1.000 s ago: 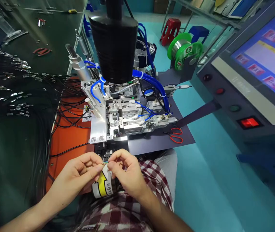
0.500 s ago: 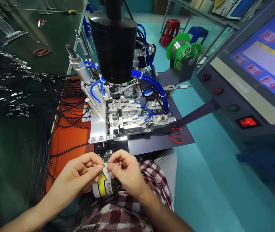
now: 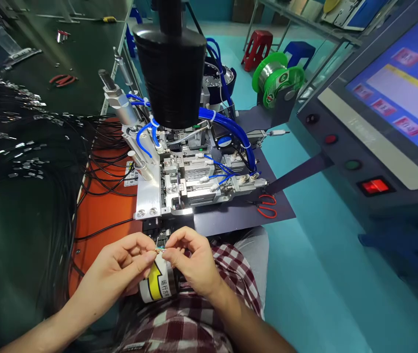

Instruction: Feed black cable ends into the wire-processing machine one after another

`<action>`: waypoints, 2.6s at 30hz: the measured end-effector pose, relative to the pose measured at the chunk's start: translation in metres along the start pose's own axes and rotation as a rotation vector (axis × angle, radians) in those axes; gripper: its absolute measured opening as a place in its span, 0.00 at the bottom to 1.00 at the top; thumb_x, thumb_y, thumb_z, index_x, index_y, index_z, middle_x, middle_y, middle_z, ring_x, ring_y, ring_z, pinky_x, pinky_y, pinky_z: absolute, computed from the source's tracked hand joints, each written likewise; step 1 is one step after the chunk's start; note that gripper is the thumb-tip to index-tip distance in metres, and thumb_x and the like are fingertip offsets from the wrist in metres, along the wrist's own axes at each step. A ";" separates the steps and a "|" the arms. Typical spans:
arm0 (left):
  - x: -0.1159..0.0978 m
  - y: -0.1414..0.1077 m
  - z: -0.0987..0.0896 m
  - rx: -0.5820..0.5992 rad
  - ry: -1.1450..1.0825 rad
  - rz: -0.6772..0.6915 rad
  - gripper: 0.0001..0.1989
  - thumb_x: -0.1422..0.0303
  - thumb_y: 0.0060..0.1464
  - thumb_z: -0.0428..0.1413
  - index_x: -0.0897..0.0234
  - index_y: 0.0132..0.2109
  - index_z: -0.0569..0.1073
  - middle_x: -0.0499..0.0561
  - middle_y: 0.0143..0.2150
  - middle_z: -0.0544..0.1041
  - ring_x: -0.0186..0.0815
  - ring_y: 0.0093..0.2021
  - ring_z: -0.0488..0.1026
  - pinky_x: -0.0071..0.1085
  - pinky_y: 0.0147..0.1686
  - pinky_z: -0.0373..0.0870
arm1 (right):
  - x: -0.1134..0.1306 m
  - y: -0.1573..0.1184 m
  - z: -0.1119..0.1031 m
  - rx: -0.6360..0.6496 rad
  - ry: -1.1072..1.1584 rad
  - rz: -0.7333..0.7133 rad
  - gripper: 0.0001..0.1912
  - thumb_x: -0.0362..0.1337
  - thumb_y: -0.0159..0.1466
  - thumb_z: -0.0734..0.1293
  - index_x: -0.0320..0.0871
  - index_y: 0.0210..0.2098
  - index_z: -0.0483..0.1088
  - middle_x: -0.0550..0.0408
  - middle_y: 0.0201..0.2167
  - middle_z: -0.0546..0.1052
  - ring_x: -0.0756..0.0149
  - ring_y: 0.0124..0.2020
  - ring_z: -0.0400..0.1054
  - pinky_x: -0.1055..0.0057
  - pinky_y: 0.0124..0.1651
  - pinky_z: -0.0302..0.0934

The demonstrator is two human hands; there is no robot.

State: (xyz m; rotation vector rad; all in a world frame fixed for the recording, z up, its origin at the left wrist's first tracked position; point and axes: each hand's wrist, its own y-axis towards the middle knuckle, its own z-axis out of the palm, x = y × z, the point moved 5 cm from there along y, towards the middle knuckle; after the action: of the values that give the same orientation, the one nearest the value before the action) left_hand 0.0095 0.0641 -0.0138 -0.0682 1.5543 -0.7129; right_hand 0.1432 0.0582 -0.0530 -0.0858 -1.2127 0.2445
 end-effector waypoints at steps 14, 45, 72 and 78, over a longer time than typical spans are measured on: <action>0.002 -0.002 0.001 -0.025 -0.039 -0.016 0.10 0.61 0.54 0.56 0.64 0.37 0.70 0.39 0.18 0.59 0.23 0.17 0.53 0.19 0.15 0.48 | 0.019 -0.008 0.005 -0.046 -0.376 -0.248 0.06 0.30 0.58 0.68 0.42 0.25 0.70 0.60 0.22 0.69 0.71 0.24 0.62 0.73 0.29 0.58; 0.014 0.002 0.000 -0.107 -0.161 -0.154 0.14 0.59 0.51 0.58 0.67 0.33 0.69 0.37 0.12 0.57 0.22 0.14 0.49 0.19 0.14 0.44 | 0.029 -0.008 0.006 -0.063 -0.496 -0.079 0.05 0.35 0.61 0.66 0.43 0.34 0.74 0.54 0.29 0.77 0.66 0.28 0.69 0.71 0.31 0.64; 0.005 0.000 0.001 -0.168 -0.024 -0.020 0.08 0.65 0.49 0.59 0.66 0.31 0.71 0.41 0.18 0.64 0.23 0.17 0.56 0.20 0.17 0.53 | 0.022 -0.007 0.009 -0.080 -0.292 0.107 0.08 0.37 0.59 0.66 0.41 0.24 0.67 0.62 0.19 0.66 0.73 0.20 0.58 0.74 0.24 0.54; 0.000 -0.002 -0.001 -0.156 0.037 0.084 0.04 0.68 0.51 0.59 0.64 0.34 0.75 0.48 0.28 0.73 0.29 0.27 0.68 0.21 0.25 0.64 | 0.017 -0.008 0.008 -0.072 -0.166 0.136 0.11 0.41 0.59 0.66 0.42 0.25 0.65 0.63 0.19 0.62 0.74 0.19 0.53 0.75 0.23 0.50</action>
State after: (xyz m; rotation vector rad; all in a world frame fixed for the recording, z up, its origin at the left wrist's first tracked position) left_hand 0.0084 0.0629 -0.0129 -0.1054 1.6372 -0.5286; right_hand 0.1427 0.0540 -0.0333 -0.2145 -1.3828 0.3323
